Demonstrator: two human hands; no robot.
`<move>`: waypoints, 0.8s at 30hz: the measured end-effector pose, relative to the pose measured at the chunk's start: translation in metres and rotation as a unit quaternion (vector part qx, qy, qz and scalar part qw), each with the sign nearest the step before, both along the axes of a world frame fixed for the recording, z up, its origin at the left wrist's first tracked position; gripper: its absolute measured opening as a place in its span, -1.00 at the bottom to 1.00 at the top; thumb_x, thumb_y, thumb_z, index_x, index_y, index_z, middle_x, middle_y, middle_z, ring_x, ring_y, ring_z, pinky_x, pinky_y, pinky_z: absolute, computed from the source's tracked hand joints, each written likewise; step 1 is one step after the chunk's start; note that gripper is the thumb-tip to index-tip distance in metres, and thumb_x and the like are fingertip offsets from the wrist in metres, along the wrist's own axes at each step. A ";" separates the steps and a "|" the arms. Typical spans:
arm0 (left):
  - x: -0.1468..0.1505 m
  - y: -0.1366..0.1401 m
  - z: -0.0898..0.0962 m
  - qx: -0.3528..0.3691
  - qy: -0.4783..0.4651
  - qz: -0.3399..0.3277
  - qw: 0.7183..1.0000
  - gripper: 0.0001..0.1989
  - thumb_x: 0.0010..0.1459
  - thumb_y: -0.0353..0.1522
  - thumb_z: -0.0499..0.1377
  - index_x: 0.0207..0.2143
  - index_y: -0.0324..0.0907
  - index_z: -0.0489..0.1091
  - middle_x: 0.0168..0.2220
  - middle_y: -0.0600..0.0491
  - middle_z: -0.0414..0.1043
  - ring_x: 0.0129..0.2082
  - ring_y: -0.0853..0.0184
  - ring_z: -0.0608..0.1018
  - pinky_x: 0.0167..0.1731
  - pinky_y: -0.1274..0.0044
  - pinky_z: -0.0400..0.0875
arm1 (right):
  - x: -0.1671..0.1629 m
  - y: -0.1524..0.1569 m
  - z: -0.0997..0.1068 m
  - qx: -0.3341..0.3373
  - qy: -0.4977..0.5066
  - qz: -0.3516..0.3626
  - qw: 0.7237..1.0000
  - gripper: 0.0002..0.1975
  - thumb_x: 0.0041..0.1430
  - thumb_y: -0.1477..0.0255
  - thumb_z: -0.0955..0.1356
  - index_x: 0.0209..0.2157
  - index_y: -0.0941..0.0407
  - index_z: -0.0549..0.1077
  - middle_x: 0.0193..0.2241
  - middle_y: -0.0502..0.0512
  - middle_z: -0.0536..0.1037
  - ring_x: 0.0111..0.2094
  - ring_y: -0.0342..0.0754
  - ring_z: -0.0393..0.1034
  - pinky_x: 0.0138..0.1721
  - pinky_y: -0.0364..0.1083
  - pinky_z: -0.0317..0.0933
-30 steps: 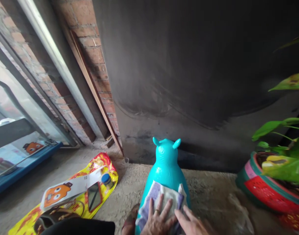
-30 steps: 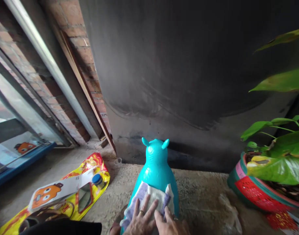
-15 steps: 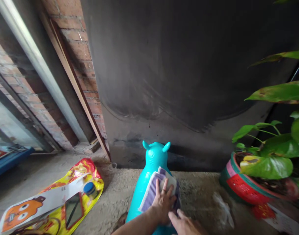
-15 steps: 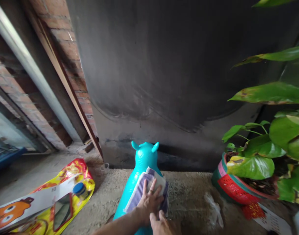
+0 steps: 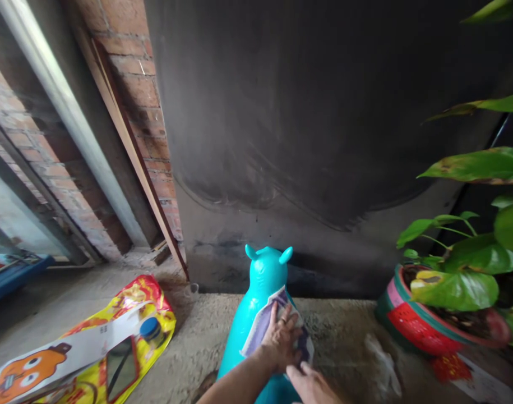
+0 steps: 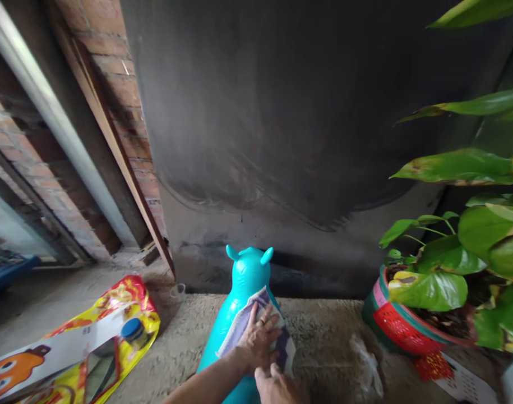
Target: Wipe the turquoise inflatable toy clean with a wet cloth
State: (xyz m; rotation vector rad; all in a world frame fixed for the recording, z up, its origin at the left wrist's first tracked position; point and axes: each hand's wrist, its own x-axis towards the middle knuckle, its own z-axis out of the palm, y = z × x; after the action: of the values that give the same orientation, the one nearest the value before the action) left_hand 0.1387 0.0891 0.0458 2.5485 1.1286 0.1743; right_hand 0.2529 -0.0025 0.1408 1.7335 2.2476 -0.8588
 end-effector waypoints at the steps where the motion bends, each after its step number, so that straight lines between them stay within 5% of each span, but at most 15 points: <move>1: -0.001 0.000 0.005 0.006 -0.010 0.006 1.000 -0.48 0.12 -0.05 0.06 0.13 0.05 0.28 0.29 0.09 0.09 0.33 0.01 -0.09 0.27 0.09 -0.39 | 0.003 0.000 0.005 -0.005 0.001 -0.009 1.000 -0.44 -0.04 0.53 0.28 0.07 0.07 0.35 0.09 0.35 0.37 0.07 0.21 0.31 0.02 0.09 0.27; 5: -0.024 -0.029 0.003 -0.013 -0.014 0.070 0.997 -0.46 0.17 -0.11 0.01 0.21 0.17 0.09 0.35 0.19 -0.10 0.34 -0.01 -0.15 0.20 -0.12 -0.45 | 0.009 -0.003 0.022 -0.023 -0.007 -0.041 0.999 -0.40 -0.02 0.51 0.29 0.14 0.10 0.30 0.14 0.38 0.30 0.16 0.20 0.19 0.12 0.11 0.14; 11: -0.069 -0.079 -0.025 -0.035 0.031 0.128 0.991 -0.41 0.22 -0.05 -0.09 0.27 0.28 -0.20 0.37 0.23 -0.38 0.34 -0.05 -0.23 0.14 -0.24 -0.22 | -0.001 -0.009 0.034 -0.064 -0.010 -0.009 0.998 -0.35 0.03 0.53 0.26 0.21 0.11 0.20 0.20 0.43 0.17 0.13 0.22 0.23 0.11 0.14 0.15; 19: -0.046 -0.024 0.005 -0.041 0.009 0.168 0.985 -0.37 0.15 0.00 -0.03 0.26 0.24 -0.11 0.37 0.25 -0.48 0.32 -0.08 -0.40 0.12 -0.26 -0.34 | -0.008 -0.009 0.039 -0.061 -0.021 -0.002 0.998 -0.37 0.03 0.56 0.27 0.20 0.15 0.21 0.18 0.43 0.21 0.17 0.21 0.16 0.14 0.11 0.11; 24: -0.059 -0.042 -0.003 -0.044 -0.028 0.162 0.985 -0.37 0.17 0.02 -0.07 0.27 0.25 -0.15 0.36 0.25 -0.43 0.32 -0.09 -0.34 0.16 -0.24 -0.25 | -0.001 -0.006 0.013 -0.024 -0.014 0.001 1.000 -0.39 0.02 0.51 0.25 0.17 0.17 0.26 0.14 0.46 0.27 0.15 0.23 0.20 0.12 0.12 0.14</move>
State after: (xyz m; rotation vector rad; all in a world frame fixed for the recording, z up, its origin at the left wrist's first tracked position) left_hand 0.0795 0.0467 0.0429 2.2547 1.4888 0.2695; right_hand 0.2518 -0.0084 0.1540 1.7111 2.1923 -0.8762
